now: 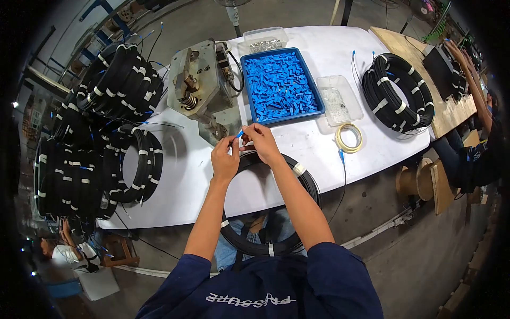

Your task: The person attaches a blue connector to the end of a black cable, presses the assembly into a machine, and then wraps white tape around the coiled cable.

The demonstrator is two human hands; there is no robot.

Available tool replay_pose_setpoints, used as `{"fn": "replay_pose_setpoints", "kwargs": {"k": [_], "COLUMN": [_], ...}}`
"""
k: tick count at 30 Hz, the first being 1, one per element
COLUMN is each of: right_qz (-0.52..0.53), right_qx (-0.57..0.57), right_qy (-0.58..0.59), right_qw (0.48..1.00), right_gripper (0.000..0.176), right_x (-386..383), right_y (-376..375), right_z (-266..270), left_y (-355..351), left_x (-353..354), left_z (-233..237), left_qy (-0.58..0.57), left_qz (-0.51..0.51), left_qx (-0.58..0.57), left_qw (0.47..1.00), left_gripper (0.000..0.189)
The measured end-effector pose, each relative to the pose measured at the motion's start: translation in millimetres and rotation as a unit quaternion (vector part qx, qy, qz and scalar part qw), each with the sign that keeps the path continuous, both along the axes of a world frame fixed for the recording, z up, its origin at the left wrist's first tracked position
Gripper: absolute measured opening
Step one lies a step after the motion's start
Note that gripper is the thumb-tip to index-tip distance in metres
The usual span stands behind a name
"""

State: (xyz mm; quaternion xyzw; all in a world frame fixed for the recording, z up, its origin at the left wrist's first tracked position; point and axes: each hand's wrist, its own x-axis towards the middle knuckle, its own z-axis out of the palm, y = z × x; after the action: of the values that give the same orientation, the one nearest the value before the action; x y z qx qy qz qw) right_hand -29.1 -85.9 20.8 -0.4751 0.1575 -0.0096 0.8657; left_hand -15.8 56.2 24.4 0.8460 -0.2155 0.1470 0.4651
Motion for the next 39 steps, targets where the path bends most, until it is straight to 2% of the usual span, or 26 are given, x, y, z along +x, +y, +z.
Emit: {"fn": "replay_pose_setpoints", "kwargs": {"k": [16, 21, 39], "right_qz": [0.025, 0.029, 0.022], "right_qx": [-0.011, -0.03, -0.013], "right_qy": [0.066, 0.073, 0.083], "right_qw": [0.997, 0.996, 0.996], "right_gripper": [0.02, 0.022, 0.019], "right_x": [4.5, 6.5, 7.0], "right_y": [-1.1, -0.2, -0.7], "right_z": [8.1, 10.4, 8.8], "left_y": [-0.8, -2.4, -0.7], "left_x": [-5.4, -2.6, -2.5], "left_z": [-9.1, -12.2, -6.9], "left_qy": [-0.054, -0.076, -0.066], "left_qz": [-0.021, 0.005, -0.007], "left_qx": [0.021, 0.025, 0.02], "left_qw": [0.998, 0.997, 0.998], "left_gripper": [0.017, 0.018, 0.016]}}
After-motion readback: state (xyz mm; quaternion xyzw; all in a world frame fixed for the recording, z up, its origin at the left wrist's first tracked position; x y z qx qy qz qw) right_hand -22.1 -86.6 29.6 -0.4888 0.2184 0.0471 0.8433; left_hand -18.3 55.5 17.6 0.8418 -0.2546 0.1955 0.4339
